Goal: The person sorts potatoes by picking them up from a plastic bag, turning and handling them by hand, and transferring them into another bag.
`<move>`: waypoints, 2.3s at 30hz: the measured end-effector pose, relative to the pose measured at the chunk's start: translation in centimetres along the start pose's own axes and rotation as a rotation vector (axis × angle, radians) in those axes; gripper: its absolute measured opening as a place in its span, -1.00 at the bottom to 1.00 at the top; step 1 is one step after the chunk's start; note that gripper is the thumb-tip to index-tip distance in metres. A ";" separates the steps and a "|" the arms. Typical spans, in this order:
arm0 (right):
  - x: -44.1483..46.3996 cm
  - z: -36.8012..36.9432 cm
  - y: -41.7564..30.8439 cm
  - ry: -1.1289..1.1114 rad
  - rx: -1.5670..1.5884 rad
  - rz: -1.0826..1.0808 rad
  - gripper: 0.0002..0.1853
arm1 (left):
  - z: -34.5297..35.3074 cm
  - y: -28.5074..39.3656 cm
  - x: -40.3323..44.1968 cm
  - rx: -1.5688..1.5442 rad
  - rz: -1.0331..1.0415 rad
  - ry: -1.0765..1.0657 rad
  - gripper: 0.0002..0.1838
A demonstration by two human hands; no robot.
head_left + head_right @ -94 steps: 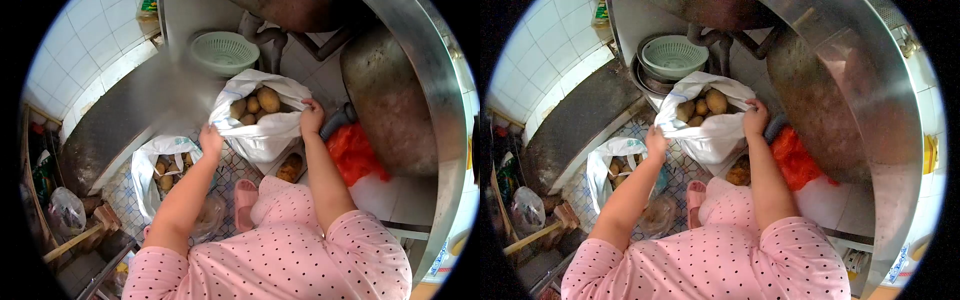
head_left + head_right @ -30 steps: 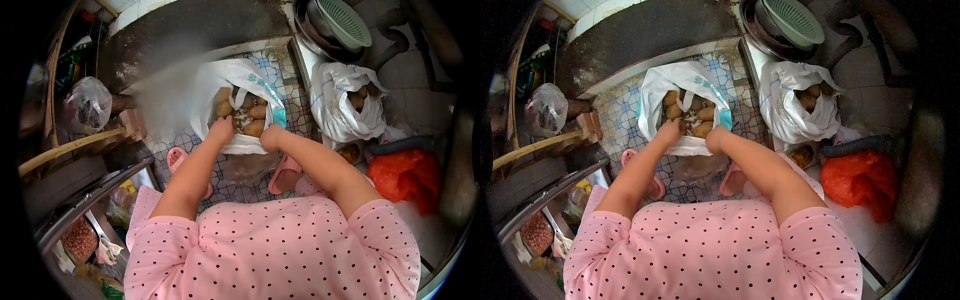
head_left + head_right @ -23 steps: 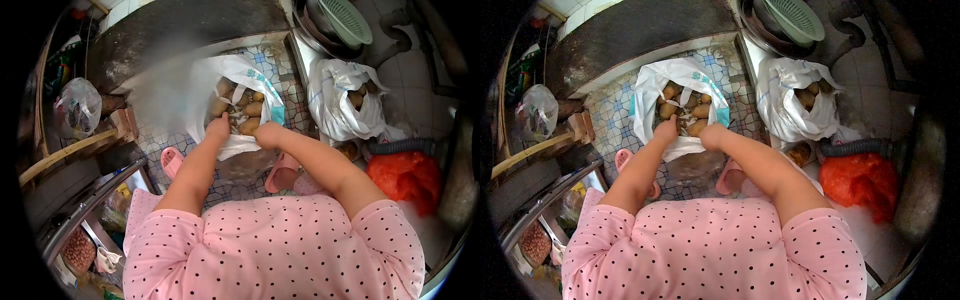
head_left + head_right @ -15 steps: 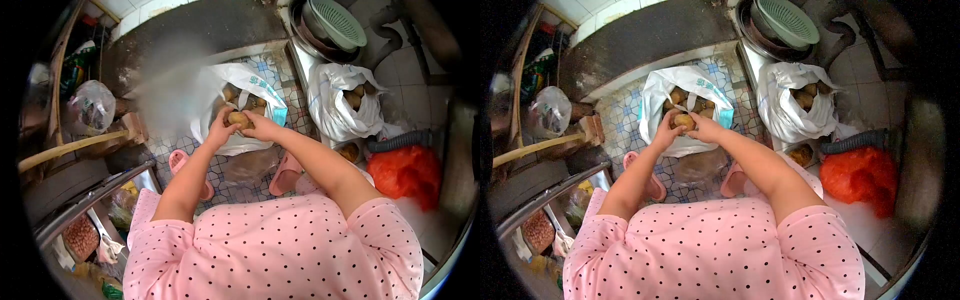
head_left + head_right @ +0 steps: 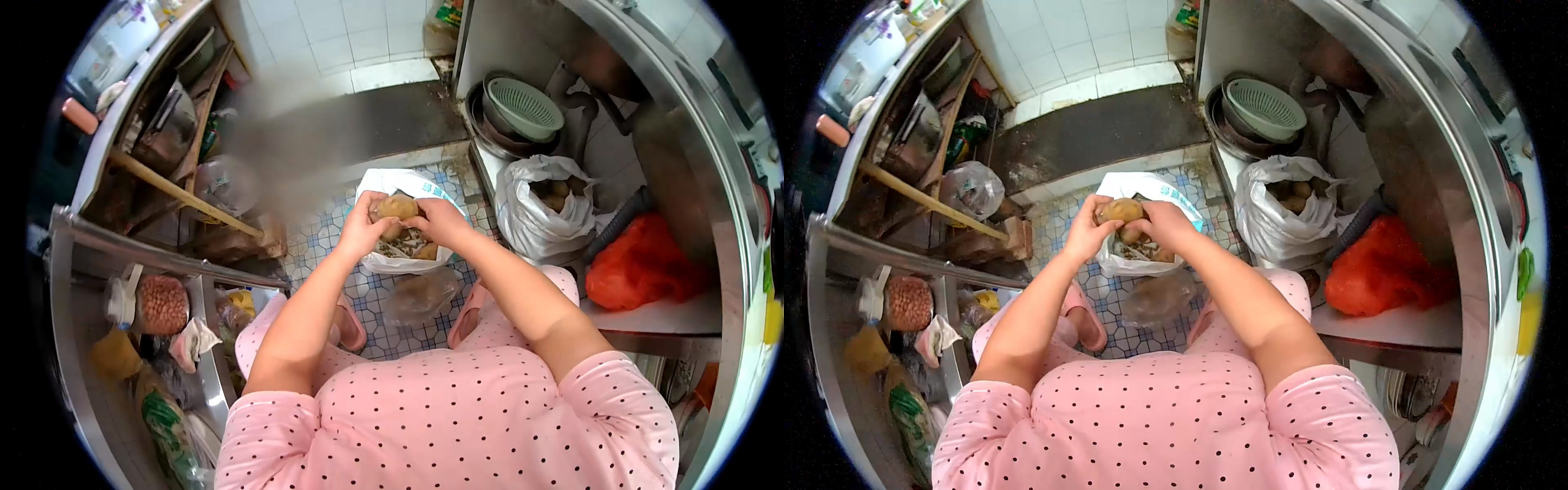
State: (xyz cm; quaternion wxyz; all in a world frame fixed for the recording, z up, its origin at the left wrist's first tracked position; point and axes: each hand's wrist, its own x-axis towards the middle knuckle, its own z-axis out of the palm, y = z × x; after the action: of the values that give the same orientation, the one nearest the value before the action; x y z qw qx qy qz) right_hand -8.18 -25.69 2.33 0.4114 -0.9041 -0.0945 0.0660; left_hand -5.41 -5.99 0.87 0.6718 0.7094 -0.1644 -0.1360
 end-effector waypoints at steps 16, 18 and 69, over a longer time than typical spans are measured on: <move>0.1 1.0 -6.8 0.108 0.817 -0.122 -0.61 | -0.5 7.3 -3.2 -0.379 -0.396 0.024 -0.55; -0.4 0.9 -7.8 0.236 0.990 0.011 -0.66 | 0.1 7.7 -2.8 -0.399 -0.403 -0.090 -0.57; 1.8 -3.9 -1.7 0.179 1.584 0.677 -0.36 | 0.4 6.7 1.0 0.770 0.251 0.057 -0.18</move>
State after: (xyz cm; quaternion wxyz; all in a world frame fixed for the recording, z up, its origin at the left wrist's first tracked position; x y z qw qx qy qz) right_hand -5.85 -27.07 6.13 0.8843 -0.3323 0.2862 0.1601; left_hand -5.03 -7.04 7.55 0.3727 0.8871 -0.2698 0.0382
